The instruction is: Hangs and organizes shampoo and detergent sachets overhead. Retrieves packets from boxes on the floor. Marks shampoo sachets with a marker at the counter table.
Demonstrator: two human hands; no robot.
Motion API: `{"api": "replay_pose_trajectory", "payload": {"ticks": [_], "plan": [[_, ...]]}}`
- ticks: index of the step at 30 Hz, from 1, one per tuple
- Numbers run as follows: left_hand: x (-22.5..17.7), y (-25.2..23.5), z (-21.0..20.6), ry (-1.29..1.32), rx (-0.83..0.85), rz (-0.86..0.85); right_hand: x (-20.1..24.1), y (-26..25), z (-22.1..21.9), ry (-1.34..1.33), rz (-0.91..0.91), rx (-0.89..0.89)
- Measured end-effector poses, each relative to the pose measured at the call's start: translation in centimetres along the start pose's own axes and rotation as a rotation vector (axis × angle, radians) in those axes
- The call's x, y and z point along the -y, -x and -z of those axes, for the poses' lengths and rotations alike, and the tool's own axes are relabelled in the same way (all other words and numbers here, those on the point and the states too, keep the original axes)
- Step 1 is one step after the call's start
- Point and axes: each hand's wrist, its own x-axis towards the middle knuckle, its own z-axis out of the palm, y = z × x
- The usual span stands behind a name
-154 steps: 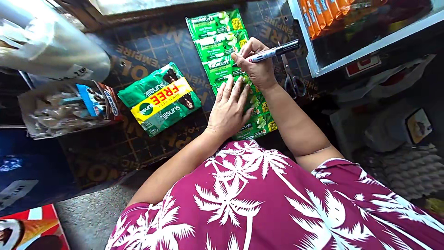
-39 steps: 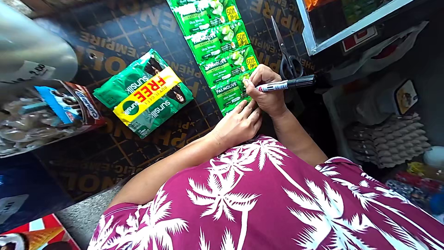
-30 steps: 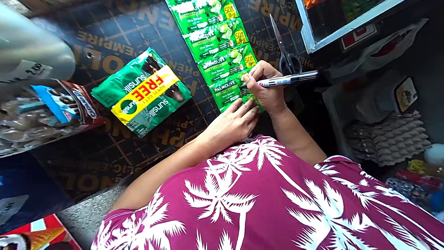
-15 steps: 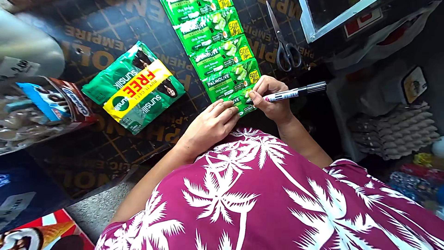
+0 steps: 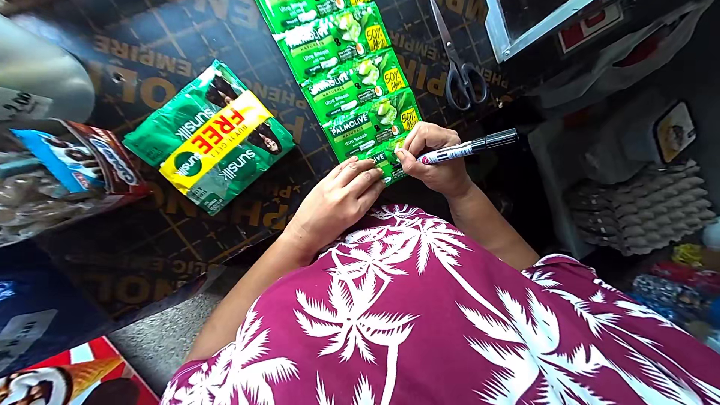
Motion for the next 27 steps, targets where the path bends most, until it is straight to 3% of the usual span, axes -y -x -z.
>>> {"api": "replay_pose_trajectory", "payload": {"ticks": [8,12,15,22,27], "plan": [[-0.1,0.2,0.3,-0.096,0.048,-0.005,0.0,-0.1,-0.2,-0.054,-0.032,-0.064],[-0.1,0.6,0.6,-0.167,-0.038,0.018,0.5,-0.2,1.0,-0.232,-0.013,-0.157],[-0.4,0.4,1.3,-0.168,-0.135,-0.022,1.3,-0.4,2.4,-0.180,0.008,-0.268],[-1.7,-0.9,4.2,0.129,-0.378,-0.028,2.6,-1.2,5.3,-0.073,0.143,-0.374],[-2.9,-2.5,8.5,0.237,-0.428,0.032,2.6,-1.3,5.6,-0.157,0.187,-0.409]]}}
